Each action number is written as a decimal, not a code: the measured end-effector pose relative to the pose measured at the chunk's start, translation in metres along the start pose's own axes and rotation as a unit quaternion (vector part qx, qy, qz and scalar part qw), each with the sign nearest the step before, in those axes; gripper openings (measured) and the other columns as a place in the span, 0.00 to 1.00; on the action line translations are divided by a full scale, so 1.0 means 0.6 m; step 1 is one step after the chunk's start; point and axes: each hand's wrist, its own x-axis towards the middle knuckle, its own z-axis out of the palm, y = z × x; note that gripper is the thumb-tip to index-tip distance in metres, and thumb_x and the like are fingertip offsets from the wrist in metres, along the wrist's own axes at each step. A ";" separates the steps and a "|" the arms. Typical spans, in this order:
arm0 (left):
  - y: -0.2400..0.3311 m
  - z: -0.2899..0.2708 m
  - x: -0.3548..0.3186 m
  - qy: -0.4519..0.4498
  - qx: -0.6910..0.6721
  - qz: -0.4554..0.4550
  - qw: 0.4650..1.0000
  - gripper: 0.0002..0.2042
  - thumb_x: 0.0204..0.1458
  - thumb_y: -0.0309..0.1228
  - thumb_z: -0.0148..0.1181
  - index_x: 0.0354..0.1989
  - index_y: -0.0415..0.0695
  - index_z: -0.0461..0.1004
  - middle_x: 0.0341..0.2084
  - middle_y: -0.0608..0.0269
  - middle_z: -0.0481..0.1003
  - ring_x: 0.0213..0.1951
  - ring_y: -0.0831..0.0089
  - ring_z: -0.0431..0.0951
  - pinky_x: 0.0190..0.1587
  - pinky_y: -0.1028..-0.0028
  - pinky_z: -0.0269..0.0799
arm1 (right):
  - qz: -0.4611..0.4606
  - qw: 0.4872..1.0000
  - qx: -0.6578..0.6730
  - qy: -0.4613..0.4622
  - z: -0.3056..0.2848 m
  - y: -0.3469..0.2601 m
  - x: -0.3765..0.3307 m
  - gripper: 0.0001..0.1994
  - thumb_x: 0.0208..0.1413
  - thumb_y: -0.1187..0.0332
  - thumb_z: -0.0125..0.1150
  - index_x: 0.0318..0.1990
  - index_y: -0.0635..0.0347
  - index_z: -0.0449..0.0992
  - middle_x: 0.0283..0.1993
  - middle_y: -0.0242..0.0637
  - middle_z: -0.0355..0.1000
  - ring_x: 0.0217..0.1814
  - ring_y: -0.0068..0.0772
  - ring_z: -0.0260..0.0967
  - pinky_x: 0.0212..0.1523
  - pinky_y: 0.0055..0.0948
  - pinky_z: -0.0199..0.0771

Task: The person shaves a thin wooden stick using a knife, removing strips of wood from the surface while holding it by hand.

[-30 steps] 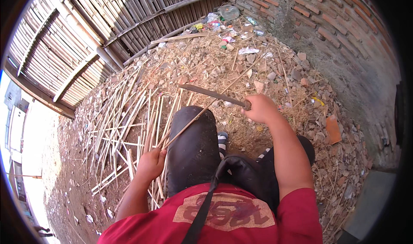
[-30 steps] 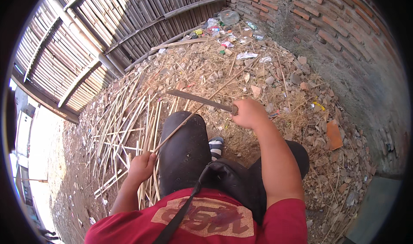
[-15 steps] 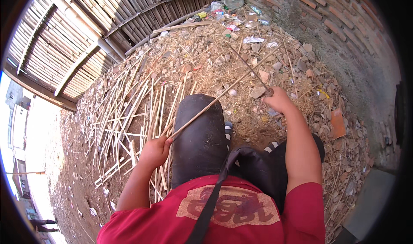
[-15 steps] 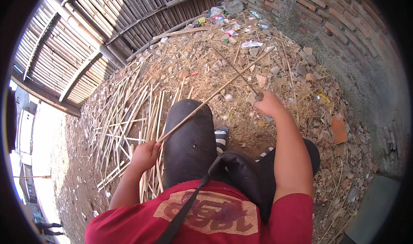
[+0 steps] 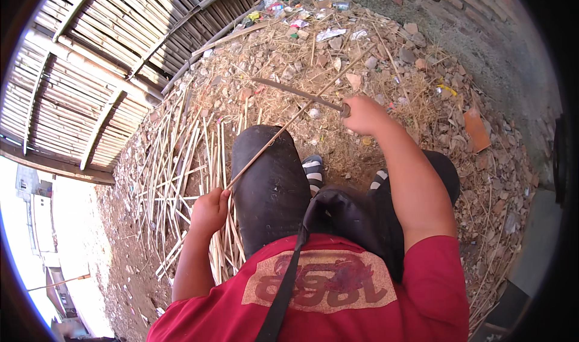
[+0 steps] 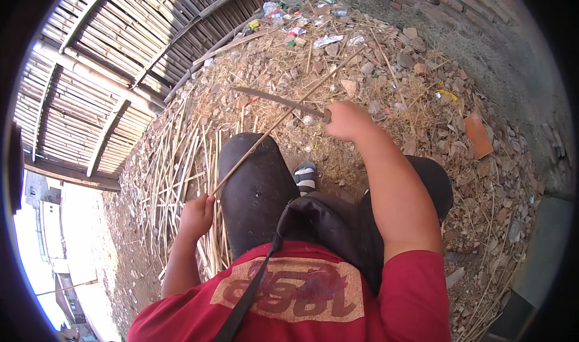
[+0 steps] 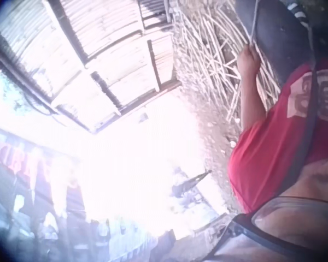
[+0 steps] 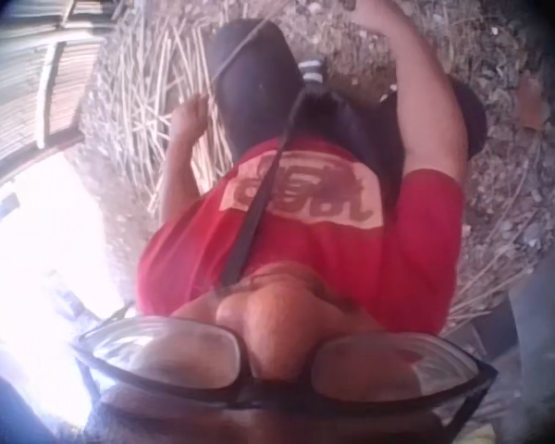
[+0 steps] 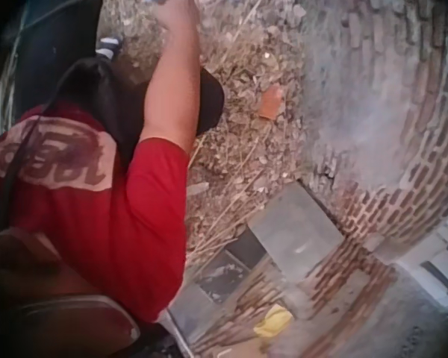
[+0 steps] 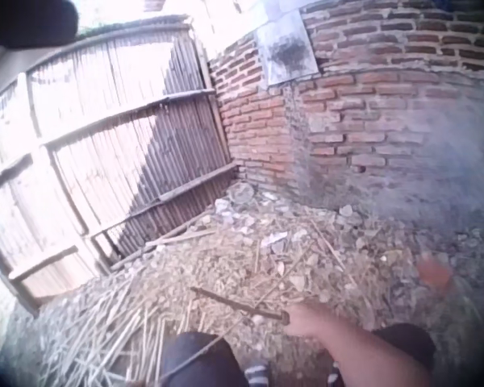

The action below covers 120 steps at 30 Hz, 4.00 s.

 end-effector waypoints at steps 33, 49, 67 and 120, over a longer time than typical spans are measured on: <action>0.021 0.037 -0.034 0.011 -0.002 -0.018 1.000 0.20 0.68 0.42 0.48 0.28 0.39 0.70 0.21 0.39 0.74 0.29 0.37 0.75 0.31 0.46 0.68 | -0.014 0.998 -0.008 -0.055 0.010 -0.027 0.001 0.11 0.41 0.66 0.63 0.34 0.61 0.78 0.33 0.49 0.77 0.41 0.55 0.76 0.41 0.48 0.75; 0.027 0.041 -0.037 0.040 0.014 -0.021 0.999 0.17 0.65 0.41 0.52 0.28 0.41 0.68 0.20 0.41 0.74 0.27 0.38 0.76 0.30 0.45 0.69 | 0.080 0.993 0.078 -0.034 0.004 0.053 0.028 0.16 0.47 0.64 0.59 0.42 0.60 0.81 0.42 0.52 0.79 0.45 0.53 0.78 0.46 0.44 0.76; 0.027 -0.029 0.000 -0.150 -0.135 -0.076 0.976 0.24 0.67 0.47 0.48 0.33 0.35 0.74 0.23 0.41 0.75 0.30 0.43 0.77 0.37 0.54 0.71 | -0.025 0.997 0.021 -0.065 -0.014 0.002 -0.012 0.16 0.43 0.63 0.63 0.39 0.61 0.81 0.40 0.51 0.79 0.44 0.53 0.77 0.46 0.44 0.77; 0.026 0.006 -0.007 -0.071 -0.122 -0.007 0.990 0.19 0.67 0.40 0.49 0.30 0.36 0.71 0.22 0.41 0.74 0.29 0.42 0.76 0.34 0.54 0.69 | -0.053 0.994 0.009 -0.096 -0.044 0.002 -0.030 0.20 0.43 0.60 0.72 0.42 0.62 0.79 0.40 0.50 0.78 0.45 0.52 0.77 0.45 0.44 0.75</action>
